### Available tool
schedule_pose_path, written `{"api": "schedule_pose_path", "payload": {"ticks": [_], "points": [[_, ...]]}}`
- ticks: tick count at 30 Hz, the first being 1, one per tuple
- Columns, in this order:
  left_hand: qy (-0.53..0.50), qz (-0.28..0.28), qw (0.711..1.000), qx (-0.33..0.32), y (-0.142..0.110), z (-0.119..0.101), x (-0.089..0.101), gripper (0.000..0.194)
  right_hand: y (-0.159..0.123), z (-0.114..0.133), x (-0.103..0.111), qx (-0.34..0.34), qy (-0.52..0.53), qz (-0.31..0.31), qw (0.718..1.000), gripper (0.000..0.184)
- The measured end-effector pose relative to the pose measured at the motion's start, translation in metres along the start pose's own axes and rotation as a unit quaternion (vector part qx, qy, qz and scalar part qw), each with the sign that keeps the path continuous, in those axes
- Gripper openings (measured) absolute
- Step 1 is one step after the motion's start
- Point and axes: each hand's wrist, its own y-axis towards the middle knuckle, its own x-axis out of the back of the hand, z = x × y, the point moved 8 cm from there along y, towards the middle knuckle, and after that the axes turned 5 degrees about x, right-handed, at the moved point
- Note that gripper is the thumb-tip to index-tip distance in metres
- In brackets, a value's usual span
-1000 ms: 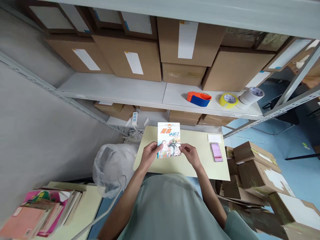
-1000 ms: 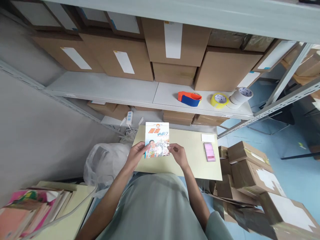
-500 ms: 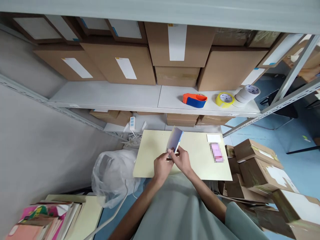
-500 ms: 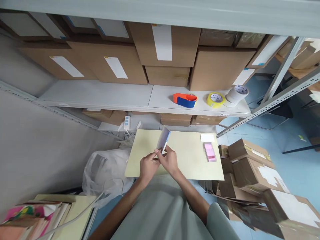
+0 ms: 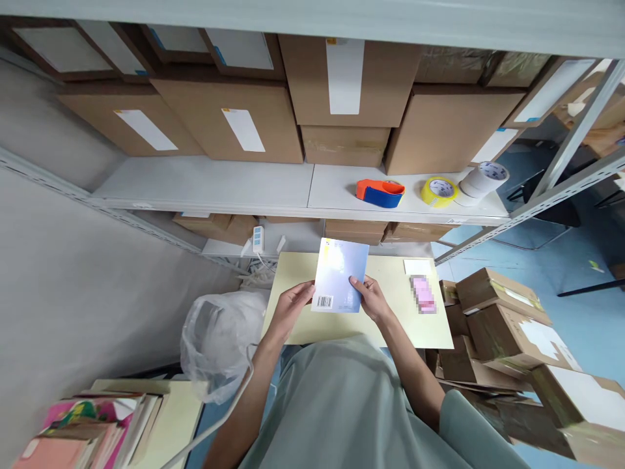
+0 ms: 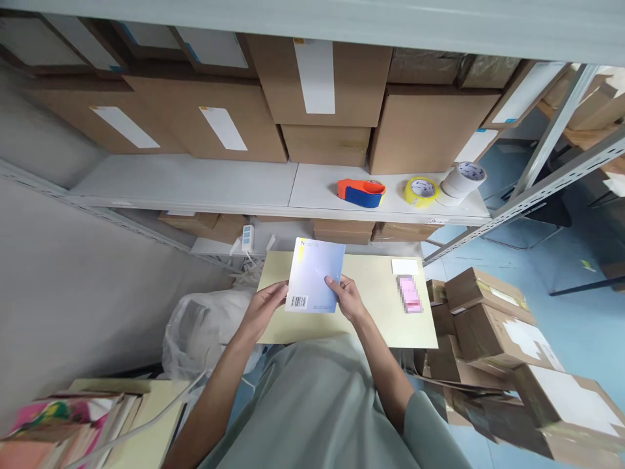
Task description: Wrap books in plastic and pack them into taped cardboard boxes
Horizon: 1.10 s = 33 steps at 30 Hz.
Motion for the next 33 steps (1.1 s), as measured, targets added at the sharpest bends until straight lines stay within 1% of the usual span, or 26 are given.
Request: {"api": "schedule_pose_path", "payload": {"ticks": [2, 5, 9, 12, 14, 16, 19, 20, 22, 25, 27, 29, 31, 32, 33], "points": [[0.001, 0.002, 1.000, 0.017, -0.005, -0.004, -0.001, 0.072, 0.000, -0.007, -0.001, -0.014, 0.012, 0.004, 1.000, 0.057], [0.008, -0.020, 0.999, 0.023, -0.011, -0.005, -0.002, 0.070, -0.003, -0.013, -0.002, -0.025, 0.013, 0.009, 1.000, 0.055], [-0.001, -0.032, 0.999, 0.024, -0.015, 0.001, -0.003, 0.071, -0.010, -0.010, 0.000, -0.017, -0.009, 0.018, 1.000, 0.056], [-0.005, -0.057, 0.998, 0.015, -0.016, 0.007, -0.001, 0.074, -0.013, -0.010, 0.000, -0.016, -0.032, 0.020, 0.999, 0.058], [-0.004, -0.073, 0.997, -0.001, -0.017, 0.010, 0.000, 0.075, -0.011, -0.010, 0.000, -0.007, -0.052, 0.014, 0.999, 0.059], [0.005, -0.092, 0.995, -0.026, -0.018, 0.010, 0.001, 0.073, -0.006, -0.006, 0.002, 0.028, -0.077, -0.012, 0.997, 0.063], [0.038, -0.137, 0.987, -0.068, -0.023, 0.005, 0.006, 0.068, -0.002, 0.001, 0.005, 0.076, -0.110, -0.068, 0.989, 0.081], [0.056, -0.151, 0.983, -0.082, -0.026, 0.002, 0.006, 0.065, -0.003, 0.002, 0.002, 0.078, -0.116, -0.073, 0.987, 0.086], [0.103, -0.165, 0.974, -0.113, -0.032, -0.004, 0.001, 0.055, -0.007, 0.000, -0.012, 0.069, -0.117, -0.047, 0.990, 0.087], [0.184, -0.159, 0.958, -0.151, -0.043, -0.008, -0.016, 0.041, -0.020, 0.002, -0.042, 0.077, -0.109, 0.020, 0.991, 0.078], [0.225, -0.147, 0.950, -0.160, -0.050, -0.005, -0.030, 0.037, -0.029, 0.006, -0.055, 0.096, -0.119, 0.038, 0.988, 0.068], [0.233, -0.122, 0.950, -0.168, -0.053, 0.002, -0.041, 0.038, -0.032, 0.009, -0.057, 0.108, -0.147, 0.028, 0.983, 0.060], [0.206, -0.080, 0.960, -0.172, -0.051, 0.009, -0.047, 0.043, -0.030, 0.009, -0.051, 0.107, -0.174, 0.009, 0.979, 0.059], [0.185, -0.062, 0.966, -0.167, -0.048, 0.013, -0.046, 0.048, -0.028, 0.010, -0.047, 0.107, -0.184, 0.004, 0.977, 0.060], [0.165, -0.055, 0.972, -0.157, -0.043, 0.016, -0.041, 0.055, -0.026, 0.011, -0.044, 0.106, -0.189, 0.004, 0.976, 0.060]]}}
